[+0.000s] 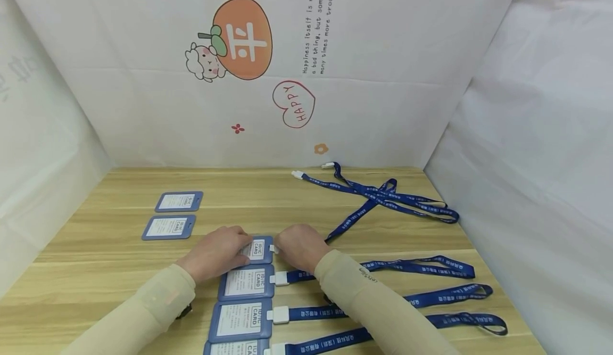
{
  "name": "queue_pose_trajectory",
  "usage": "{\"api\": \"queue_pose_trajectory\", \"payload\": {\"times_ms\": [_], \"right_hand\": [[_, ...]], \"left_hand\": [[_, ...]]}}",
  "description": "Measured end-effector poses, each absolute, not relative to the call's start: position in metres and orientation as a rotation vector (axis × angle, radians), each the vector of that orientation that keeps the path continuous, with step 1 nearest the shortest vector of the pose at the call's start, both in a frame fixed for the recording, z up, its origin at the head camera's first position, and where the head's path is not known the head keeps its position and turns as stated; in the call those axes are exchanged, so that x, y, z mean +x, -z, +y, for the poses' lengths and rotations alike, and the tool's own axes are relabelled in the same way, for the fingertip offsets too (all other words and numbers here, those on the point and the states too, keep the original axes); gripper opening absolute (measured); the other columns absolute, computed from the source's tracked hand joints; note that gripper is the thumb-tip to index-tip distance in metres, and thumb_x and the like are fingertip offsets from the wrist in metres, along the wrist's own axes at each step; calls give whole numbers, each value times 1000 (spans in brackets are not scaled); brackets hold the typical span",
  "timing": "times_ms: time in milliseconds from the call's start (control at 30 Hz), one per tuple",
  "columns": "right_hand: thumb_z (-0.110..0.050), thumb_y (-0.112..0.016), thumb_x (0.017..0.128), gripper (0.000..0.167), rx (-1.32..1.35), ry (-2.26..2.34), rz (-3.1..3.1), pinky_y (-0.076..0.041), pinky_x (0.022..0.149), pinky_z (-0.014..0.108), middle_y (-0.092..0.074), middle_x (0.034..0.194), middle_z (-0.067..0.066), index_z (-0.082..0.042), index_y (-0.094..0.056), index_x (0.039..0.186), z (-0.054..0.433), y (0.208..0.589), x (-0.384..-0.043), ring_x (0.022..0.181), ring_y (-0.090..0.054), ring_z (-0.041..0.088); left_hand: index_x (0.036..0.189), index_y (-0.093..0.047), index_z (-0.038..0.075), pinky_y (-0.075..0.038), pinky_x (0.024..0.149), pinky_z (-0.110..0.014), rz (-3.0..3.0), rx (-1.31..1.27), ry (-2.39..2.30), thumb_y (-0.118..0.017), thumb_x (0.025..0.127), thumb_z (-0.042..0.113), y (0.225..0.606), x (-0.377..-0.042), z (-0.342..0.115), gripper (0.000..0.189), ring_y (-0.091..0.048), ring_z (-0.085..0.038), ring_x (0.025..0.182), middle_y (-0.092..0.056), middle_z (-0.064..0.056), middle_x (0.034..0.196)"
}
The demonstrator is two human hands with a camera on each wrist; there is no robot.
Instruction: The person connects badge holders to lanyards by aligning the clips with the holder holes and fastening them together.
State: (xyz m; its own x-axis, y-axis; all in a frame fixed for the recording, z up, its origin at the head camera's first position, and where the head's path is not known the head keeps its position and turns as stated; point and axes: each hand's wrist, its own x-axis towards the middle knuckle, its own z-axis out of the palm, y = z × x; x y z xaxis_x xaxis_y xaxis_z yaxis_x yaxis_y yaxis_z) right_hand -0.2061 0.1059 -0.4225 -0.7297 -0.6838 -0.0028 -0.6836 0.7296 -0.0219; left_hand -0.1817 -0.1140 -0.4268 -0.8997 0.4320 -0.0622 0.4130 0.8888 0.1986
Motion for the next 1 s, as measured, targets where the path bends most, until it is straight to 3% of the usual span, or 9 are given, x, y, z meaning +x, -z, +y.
{"api": "queue_pose_trajectory", "payload": {"times_ms": [533, 1000], "right_hand": [[-19, -74, 99, 13, -1168, 28, 2916, -62, 78, 22, -81, 94, -4, -19, -83, 107, 105, 424, -206, 76, -70, 2], [-21, -75, 98, 13, -1111, 105, 2893, -61, 78, 23, -81, 98, -6, -20, -82, 109, 109, 425, -206, 72, -63, -1]], "left_hand": [[114, -78, 10, -60, 82, -37, 2950, 672, -272, -85, 89, 32, 425, -182, -113, 33, -64, -16, 85, -73, -7, 106], [120, -76, 8, -60, 91, -41, 2945, 639, -267, -83, 90, 30, 425, -180, -112, 38, -68, -23, 97, -72, -10, 114]]}}
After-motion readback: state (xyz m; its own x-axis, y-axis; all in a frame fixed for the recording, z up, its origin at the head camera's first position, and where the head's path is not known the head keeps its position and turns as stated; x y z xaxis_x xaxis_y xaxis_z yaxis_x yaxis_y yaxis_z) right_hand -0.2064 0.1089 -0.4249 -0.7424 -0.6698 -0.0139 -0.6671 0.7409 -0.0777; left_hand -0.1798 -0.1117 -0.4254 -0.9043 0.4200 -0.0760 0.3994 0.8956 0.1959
